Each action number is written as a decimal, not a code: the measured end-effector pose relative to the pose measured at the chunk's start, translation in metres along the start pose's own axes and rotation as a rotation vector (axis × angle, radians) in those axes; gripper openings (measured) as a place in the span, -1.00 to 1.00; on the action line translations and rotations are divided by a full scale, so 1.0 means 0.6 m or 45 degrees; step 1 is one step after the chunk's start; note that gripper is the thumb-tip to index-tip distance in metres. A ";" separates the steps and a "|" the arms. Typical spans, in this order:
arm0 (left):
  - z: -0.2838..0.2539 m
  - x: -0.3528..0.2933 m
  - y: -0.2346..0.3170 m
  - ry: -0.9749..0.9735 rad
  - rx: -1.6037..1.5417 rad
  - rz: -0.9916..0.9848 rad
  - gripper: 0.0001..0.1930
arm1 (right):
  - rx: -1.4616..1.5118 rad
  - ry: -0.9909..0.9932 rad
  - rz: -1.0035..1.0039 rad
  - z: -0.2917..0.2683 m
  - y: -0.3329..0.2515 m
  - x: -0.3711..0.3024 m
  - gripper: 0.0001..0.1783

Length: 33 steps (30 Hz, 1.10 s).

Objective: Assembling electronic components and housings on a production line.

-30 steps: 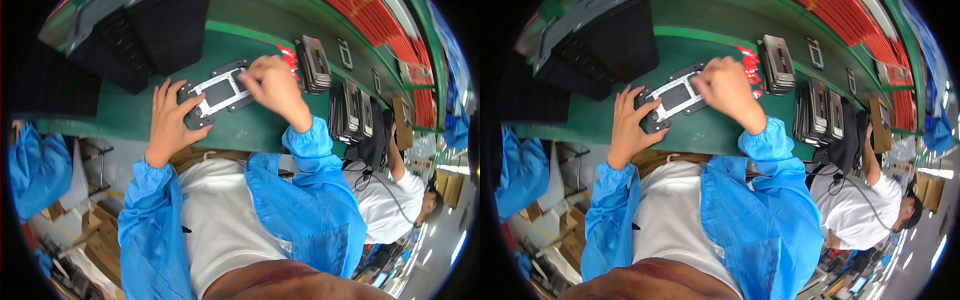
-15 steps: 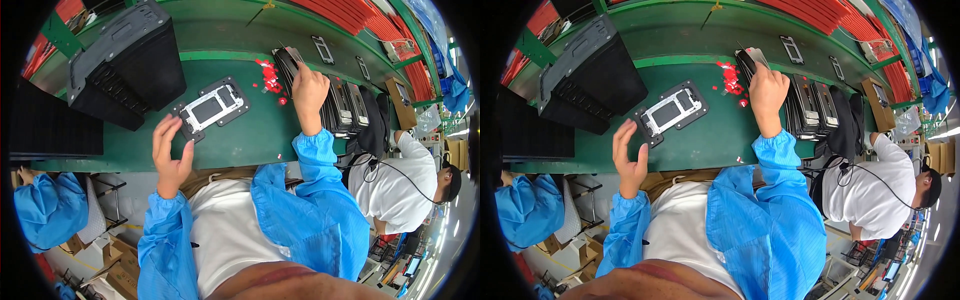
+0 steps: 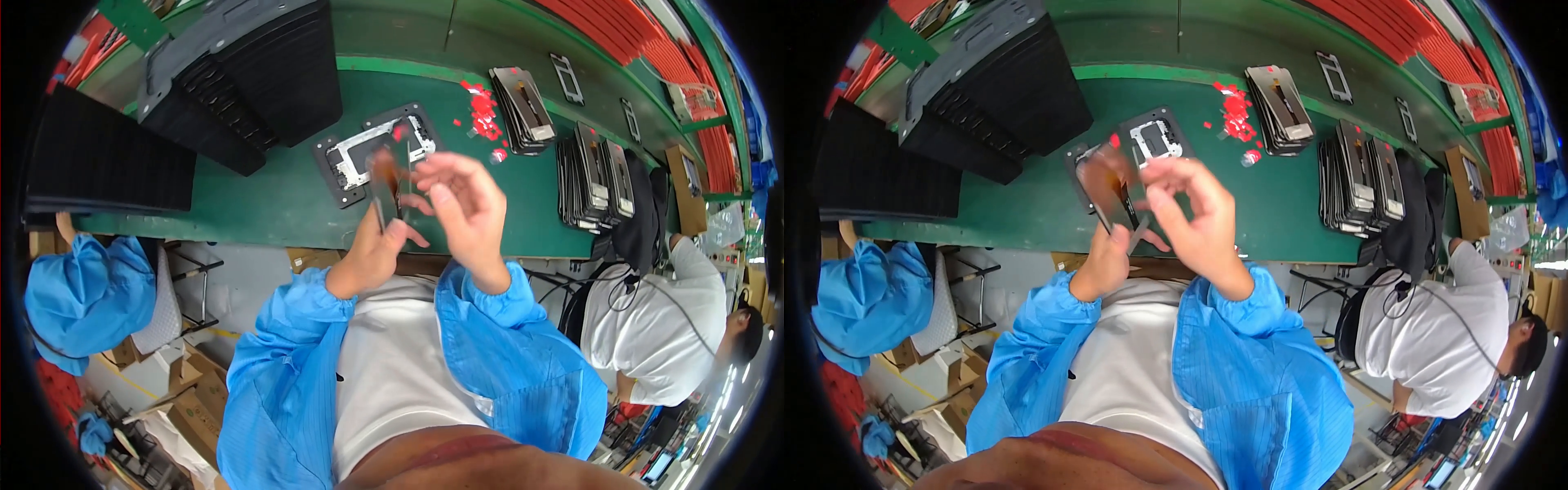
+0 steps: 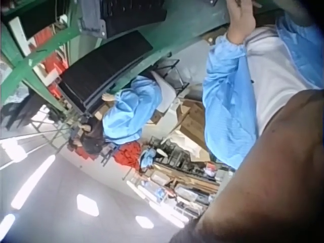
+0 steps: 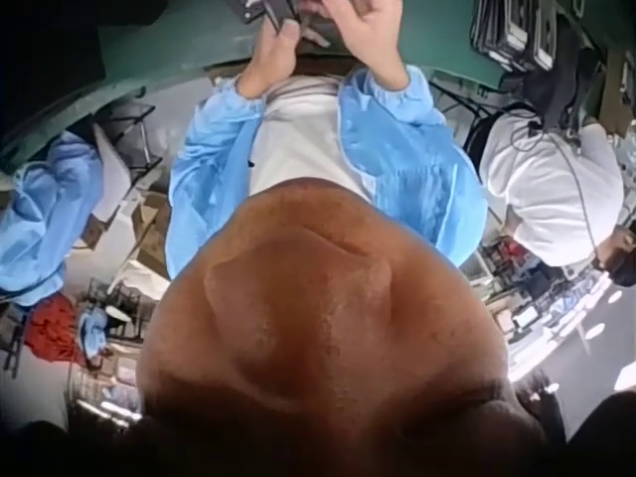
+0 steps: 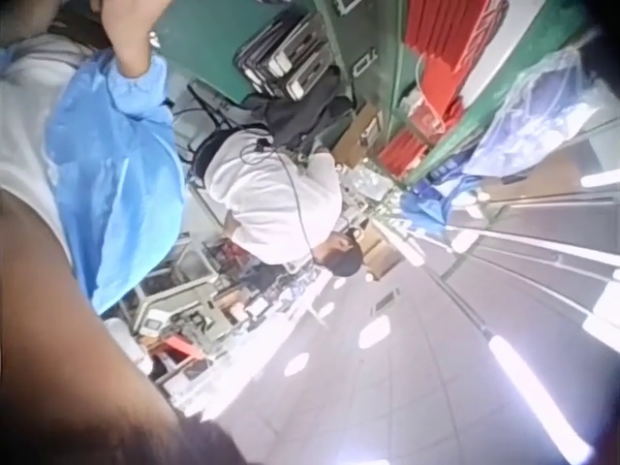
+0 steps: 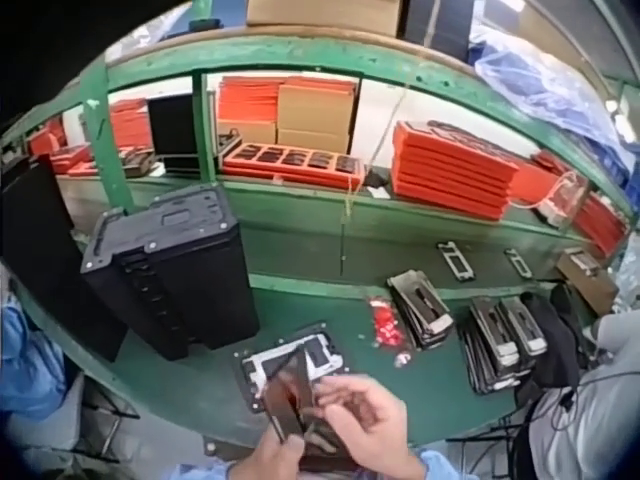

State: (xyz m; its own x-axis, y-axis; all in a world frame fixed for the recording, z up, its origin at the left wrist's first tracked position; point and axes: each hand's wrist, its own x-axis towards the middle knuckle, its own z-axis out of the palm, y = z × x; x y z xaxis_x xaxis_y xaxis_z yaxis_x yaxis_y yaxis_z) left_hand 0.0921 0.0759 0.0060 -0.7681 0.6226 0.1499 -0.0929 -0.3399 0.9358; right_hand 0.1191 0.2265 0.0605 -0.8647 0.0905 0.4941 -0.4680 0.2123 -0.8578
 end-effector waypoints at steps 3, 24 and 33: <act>0.000 -0.016 -0.001 0.034 0.371 0.049 -0.11 | 0.607 0.237 0.457 0.003 -0.001 0.001 -0.77; -0.042 -0.028 0.009 0.098 0.265 -0.015 -0.18 | 0.827 -0.257 0.325 -0.067 0.031 0.046 -0.78; -0.042 -0.002 0.071 0.418 -0.411 -0.166 -0.17 | -1.036 -0.340 1.003 -0.180 0.148 0.150 -0.84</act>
State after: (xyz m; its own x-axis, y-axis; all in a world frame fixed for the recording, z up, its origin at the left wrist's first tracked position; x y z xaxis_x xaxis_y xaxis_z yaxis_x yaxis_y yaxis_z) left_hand 0.0733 0.0431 0.0376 -0.8915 0.4368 -0.1197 -0.3541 -0.5073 0.7856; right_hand 0.0194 0.3585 0.0442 -0.9204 0.2885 -0.2640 0.3879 0.7593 -0.5225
